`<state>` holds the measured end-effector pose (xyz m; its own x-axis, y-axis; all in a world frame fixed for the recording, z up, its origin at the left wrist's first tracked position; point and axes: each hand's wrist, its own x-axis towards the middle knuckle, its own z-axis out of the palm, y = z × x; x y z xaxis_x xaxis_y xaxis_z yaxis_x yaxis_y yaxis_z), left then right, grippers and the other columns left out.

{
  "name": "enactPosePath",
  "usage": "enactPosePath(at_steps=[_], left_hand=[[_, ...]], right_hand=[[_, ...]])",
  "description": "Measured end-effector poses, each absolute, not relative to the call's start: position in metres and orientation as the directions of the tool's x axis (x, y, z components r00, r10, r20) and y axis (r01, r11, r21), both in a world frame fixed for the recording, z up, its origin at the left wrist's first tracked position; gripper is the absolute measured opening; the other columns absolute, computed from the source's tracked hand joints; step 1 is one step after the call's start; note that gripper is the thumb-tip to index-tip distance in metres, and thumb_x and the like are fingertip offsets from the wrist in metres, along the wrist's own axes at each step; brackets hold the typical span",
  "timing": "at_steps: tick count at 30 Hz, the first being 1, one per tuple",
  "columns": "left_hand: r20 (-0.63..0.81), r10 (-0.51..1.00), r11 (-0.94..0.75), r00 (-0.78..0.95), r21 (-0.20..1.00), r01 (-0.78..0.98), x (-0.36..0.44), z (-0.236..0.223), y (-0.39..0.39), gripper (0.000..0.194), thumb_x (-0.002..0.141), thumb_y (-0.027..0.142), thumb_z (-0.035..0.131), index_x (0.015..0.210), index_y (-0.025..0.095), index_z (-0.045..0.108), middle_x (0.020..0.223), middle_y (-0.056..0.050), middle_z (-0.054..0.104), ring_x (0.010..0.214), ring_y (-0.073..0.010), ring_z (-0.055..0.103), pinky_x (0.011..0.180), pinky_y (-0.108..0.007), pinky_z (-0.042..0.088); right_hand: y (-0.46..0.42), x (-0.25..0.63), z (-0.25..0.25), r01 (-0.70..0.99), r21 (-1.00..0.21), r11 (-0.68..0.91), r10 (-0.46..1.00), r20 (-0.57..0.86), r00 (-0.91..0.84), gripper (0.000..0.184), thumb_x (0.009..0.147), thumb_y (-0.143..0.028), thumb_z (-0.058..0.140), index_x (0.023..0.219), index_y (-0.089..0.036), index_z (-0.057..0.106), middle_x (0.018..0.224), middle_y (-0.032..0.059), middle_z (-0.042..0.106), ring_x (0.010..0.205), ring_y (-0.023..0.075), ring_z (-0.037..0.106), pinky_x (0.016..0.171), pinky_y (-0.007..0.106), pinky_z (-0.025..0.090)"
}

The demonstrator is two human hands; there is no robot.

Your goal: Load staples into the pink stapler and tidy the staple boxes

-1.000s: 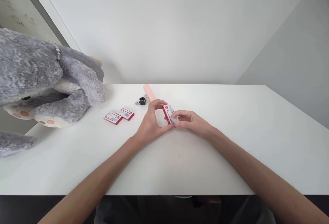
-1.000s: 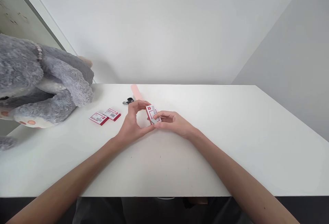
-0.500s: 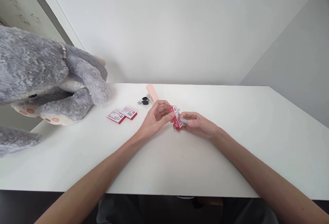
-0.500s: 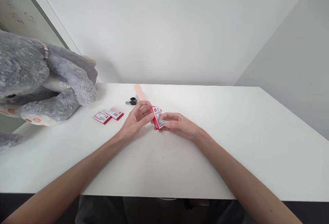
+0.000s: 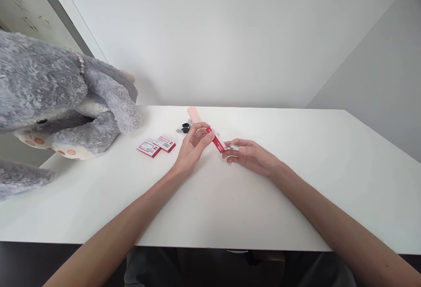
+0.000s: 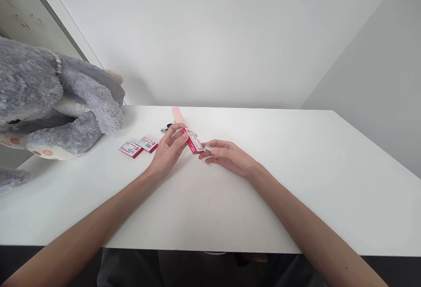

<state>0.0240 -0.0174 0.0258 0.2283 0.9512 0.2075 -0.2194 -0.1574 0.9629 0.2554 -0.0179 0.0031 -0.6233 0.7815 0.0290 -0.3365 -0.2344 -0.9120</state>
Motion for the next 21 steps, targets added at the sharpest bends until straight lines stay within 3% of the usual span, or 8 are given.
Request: enactPosePath(at_steps=[9,21], left_hand=[[0.230,0.966,-0.205,0.114,0.959,-0.197,0.0242,0.0188,-0.0126,0.030,0.090,0.051,0.080,0.102,0.026,0.068,0.098,-0.001,0.065,0.102,-0.0201,0.065,0.103,-0.039,0.049],[0.306,0.948,-0.296,0.092,0.950,-0.103,0.0262,0.0272,-0.0196,0.032,0.092,0.054,0.078,0.102,0.026,0.066,0.114,-0.005,0.070,0.113,-0.0242,0.067,0.105,-0.041,0.051]], right_hand=[[-0.0176,0.2552,0.0033,-0.348,-0.910,-0.226,0.803,0.029,-0.596,0.015,0.089,-0.040,0.084,0.101,-0.030,0.082,0.139,0.0047,0.071,0.110,0.0223,0.069,0.091,0.036,0.053],[-0.0171,0.2538,0.0058,-0.341,-0.925,-0.167,0.885,0.012,-0.466,0.015,0.090,-0.040,0.083,0.103,-0.033,0.081,0.139,0.0039,0.068,0.114,0.0226,0.065,0.087,0.035,0.051]])
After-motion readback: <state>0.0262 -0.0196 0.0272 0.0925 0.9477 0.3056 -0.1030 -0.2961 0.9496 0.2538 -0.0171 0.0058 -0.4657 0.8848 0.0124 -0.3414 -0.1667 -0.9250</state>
